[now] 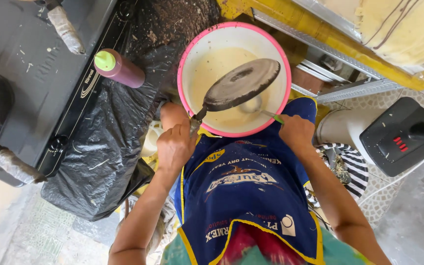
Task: Cooking crepes on a stovetop using a pan and batter
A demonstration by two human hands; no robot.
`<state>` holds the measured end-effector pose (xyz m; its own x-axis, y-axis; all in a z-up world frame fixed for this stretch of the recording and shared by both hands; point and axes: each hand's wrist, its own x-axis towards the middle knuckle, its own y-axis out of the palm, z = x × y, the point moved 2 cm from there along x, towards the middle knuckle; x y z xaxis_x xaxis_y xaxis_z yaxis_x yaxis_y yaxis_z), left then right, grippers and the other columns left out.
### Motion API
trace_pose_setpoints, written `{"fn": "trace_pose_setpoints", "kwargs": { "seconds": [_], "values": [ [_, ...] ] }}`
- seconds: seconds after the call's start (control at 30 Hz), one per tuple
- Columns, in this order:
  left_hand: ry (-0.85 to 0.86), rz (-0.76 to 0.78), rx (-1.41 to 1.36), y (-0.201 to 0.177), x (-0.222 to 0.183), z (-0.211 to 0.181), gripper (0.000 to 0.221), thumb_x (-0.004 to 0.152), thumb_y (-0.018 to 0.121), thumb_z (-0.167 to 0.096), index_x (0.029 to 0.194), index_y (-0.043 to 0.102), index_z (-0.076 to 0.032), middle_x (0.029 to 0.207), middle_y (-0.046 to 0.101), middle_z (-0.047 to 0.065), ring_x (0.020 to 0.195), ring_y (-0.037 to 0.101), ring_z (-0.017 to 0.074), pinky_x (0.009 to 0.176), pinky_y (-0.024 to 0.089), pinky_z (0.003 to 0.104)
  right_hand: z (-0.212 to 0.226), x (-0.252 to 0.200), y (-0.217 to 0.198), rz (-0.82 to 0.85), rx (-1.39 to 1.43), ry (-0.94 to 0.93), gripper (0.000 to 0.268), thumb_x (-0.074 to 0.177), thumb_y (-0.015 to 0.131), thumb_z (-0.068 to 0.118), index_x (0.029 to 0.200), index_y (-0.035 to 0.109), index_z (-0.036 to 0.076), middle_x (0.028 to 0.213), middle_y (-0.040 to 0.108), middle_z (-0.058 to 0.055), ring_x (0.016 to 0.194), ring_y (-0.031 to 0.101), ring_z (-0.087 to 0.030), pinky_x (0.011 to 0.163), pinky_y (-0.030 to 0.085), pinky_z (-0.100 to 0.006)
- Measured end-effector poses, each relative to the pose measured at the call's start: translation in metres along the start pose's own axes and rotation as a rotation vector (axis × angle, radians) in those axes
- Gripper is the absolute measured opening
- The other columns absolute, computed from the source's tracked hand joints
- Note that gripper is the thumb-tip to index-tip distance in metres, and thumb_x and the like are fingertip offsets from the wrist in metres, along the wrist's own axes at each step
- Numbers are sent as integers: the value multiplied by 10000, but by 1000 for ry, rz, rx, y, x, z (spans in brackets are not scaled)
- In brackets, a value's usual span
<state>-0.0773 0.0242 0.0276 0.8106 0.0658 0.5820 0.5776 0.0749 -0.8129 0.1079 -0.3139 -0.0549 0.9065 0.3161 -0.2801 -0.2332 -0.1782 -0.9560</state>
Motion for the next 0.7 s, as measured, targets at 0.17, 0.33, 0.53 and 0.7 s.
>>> {"fn": "trace_pose_setpoints", "kwargs": {
  "seconds": [0.17, 0.33, 0.53, 0.7],
  "values": [
    [13, -52, 35, 17, -7, -13, 359, 974, 589, -405, 1033, 723, -77, 702, 527, 30, 559, 603, 194, 530, 532, 302, 7, 11, 35, 45, -66, -43, 394, 944, 505, 250, 1180, 769, 421, 780, 712, -76, 710, 738, -353, 654, 564, -429],
    [-57, -53, 69, 50, -29, -17, 414, 937, 622, -490, 1046, 724, -104, 719, 537, 21, 582, 614, 183, 542, 536, 311, 2, 6, 42, 157, -127, -62, 414, 1004, 434, 296, 1235, 725, 479, 894, 746, -70, 831, 756, -365, 713, 565, -462],
    [-111, -91, 16, 64, -23, -19, 370, 953, 605, -408, 1089, 708, -79, 741, 559, 47, 590, 627, 215, 550, 540, 318, 19, -7, -33, 26, -299, -193, 368, 880, 673, 548, 1233, 743, 475, 952, 706, -58, 842, 733, -327, 737, 609, -418],
    [-278, -17, -89, 84, -22, -27, 343, 906, 659, -394, 1052, 712, -88, 681, 561, 11, 556, 649, 205, 534, 552, 314, 119, -28, -175, -46, 385, -553, 253, 896, 707, 497, 956, 809, 273, 917, 793, 2, 832, 757, -275, 713, 615, -427]
  ]
}}
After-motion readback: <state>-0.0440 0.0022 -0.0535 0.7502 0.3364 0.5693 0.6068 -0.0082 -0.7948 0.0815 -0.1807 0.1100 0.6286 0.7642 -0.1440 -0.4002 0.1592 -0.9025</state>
